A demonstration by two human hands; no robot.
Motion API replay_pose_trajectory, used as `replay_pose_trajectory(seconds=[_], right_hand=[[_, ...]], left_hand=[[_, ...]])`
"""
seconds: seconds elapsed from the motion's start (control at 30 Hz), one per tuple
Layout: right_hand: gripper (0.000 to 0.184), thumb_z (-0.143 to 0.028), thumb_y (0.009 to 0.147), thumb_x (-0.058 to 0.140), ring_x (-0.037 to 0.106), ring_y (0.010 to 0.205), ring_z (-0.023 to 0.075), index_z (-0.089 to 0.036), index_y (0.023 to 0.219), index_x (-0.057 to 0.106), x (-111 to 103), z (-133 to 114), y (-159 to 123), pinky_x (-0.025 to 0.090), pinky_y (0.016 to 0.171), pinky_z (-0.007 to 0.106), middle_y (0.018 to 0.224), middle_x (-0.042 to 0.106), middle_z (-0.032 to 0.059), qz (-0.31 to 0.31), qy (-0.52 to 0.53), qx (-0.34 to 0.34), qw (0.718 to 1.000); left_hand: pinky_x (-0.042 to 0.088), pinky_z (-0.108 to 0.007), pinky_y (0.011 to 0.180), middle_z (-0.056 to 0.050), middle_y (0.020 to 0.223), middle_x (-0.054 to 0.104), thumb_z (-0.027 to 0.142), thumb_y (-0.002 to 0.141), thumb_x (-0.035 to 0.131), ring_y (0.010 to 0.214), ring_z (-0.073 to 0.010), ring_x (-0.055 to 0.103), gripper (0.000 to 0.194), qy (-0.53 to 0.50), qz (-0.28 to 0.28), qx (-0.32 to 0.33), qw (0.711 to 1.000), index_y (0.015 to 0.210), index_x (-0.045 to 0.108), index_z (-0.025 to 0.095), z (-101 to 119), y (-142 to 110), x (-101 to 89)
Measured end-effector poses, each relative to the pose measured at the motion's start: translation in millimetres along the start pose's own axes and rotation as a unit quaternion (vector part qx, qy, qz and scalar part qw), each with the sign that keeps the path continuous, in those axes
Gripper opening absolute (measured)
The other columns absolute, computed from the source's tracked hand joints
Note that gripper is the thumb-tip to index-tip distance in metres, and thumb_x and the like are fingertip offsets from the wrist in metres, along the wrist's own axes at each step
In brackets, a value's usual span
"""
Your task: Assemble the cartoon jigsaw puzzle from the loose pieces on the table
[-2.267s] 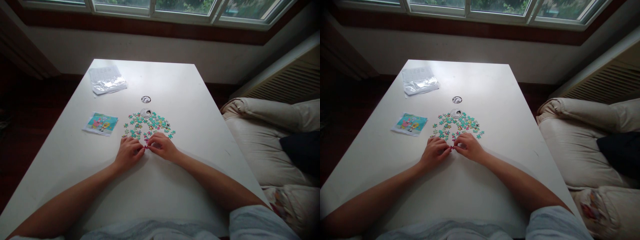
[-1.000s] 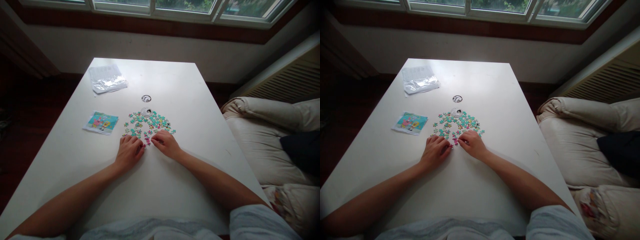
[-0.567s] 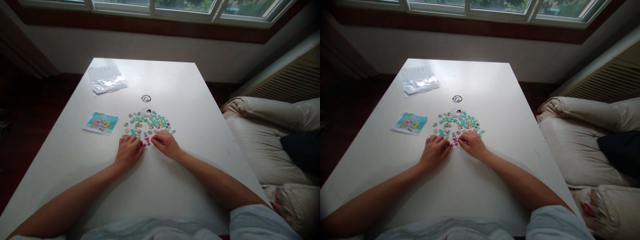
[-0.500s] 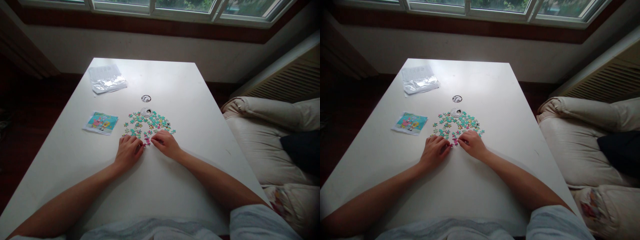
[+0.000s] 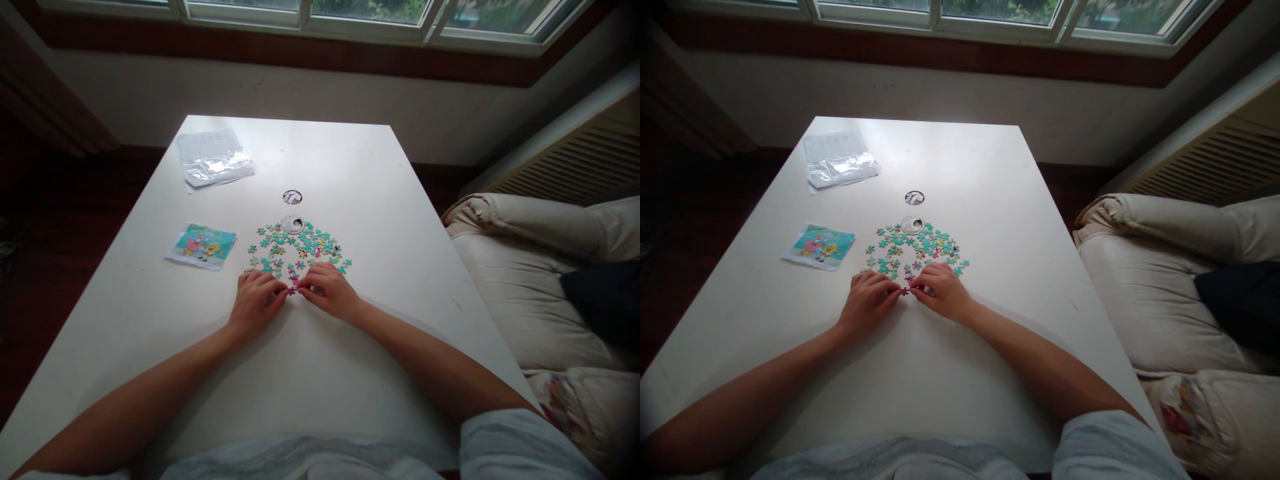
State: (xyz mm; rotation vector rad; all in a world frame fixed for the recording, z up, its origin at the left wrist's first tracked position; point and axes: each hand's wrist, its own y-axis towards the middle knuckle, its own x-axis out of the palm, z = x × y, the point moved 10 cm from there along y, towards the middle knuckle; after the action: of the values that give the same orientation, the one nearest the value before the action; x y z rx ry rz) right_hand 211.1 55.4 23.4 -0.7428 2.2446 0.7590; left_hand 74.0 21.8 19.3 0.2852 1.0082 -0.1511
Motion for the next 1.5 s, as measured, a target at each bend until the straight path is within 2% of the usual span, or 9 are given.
replay_pose_trajectory(seconds=[0.27,0.57,0.8,0.93,1.13,1.27,1.5], right_hand=[[0.015,-0.038,0.098,0.068,0.059,0.09,0.0205,-0.024,0.096,0.073,6.4,-3.4,0.2,0.038,0.085,0.038,0.089,0.072,0.0035,-0.022,-0.003,-0.014,1.0],[0.012,-0.034,0.098,0.066,0.061,0.092,0.0209,-0.025,0.094,0.072,4.7,-4.1,0.0,0.041,0.089,0.039,0.091,0.072,0.0038,-0.002,0.024,-0.005,1.0],[0.005,-0.024,0.094,0.069,0.061,0.091,0.0209,-0.023,0.089,0.07,2.4,0.7,2.0,0.043,0.089,0.039,0.089,0.071,0.0027,0.005,0.049,0.018,0.999],[0.01,-0.016,0.087,0.07,0.057,0.087,0.0198,-0.021,0.08,0.066,-0.6,4.9,1.7,0.041,0.085,0.036,0.084,0.067,0.0018,-0.017,0.031,0.036,0.999],[0.01,-0.021,0.088,0.073,0.055,0.085,0.0194,-0.021,0.079,0.067,2.2,7.1,2.1,0.036,0.079,0.034,0.081,0.065,0.0017,-0.067,-0.038,0.039,0.996],[0.014,-0.024,0.09,0.073,0.055,0.084,0.0189,-0.021,0.078,0.066,4.7,6.7,5.0,0.034,0.077,0.033,0.08,0.065,0.002,-0.067,-0.052,0.044,0.995],[0.01,-0.024,0.094,0.069,0.054,0.082,0.018,-0.021,0.085,0.065,3.8,10.7,2.7,0.034,0.079,0.032,0.081,0.064,0.001,-0.052,-0.046,0.046,0.997]], left_hand=[[0.034,-0.042,0.092,0.0,0.09,0.073,0.038,0.1,0.061,0.095,-0.0219,0.058,0.017,-0.023,0.012,-0.004,1.0,0.093,0.074,0.028,-2.0,0.1,-1.7],[0.034,-0.044,0.094,-0.001,0.088,0.073,0.037,0.1,0.058,0.094,-0.0217,0.058,0.022,-0.001,-0.017,0.009,1.0,0.089,0.074,0.027,3.5,0.6,3.0],[0.035,-0.045,0.094,-0.002,0.082,0.071,0.037,0.101,0.054,0.089,-0.0217,0.058,0.029,0.032,-0.036,0.054,0.997,0.083,0.073,0.026,18.3,-1.9,5.8],[0.036,-0.044,0.091,-0.002,0.079,0.068,0.035,0.101,0.055,0.085,-0.0211,0.057,0.029,0.056,-0.041,0.058,0.996,0.077,0.067,0.024,18.5,-3.6,8.2],[0.036,-0.042,0.09,-0.001,0.084,0.071,0.034,0.101,0.057,0.084,-0.0204,0.057,0.021,0.061,-0.046,0.079,0.994,0.087,0.069,0.024,20.5,-6.1,12.9],[0.036,-0.042,0.089,-0.001,0.085,0.072,0.033,0.101,0.056,0.085,-0.0205,0.057,0.018,0.066,-0.048,0.089,0.993,0.091,0.069,0.025,22.7,-6.4,14.6],[0.037,-0.039,0.086,-0.001,0.085,0.071,0.031,0.102,0.055,0.083,-0.0196,0.058,0.018,0.062,-0.041,0.117,0.99,0.094,0.07,0.024,25.8,-9.2,15.9]])
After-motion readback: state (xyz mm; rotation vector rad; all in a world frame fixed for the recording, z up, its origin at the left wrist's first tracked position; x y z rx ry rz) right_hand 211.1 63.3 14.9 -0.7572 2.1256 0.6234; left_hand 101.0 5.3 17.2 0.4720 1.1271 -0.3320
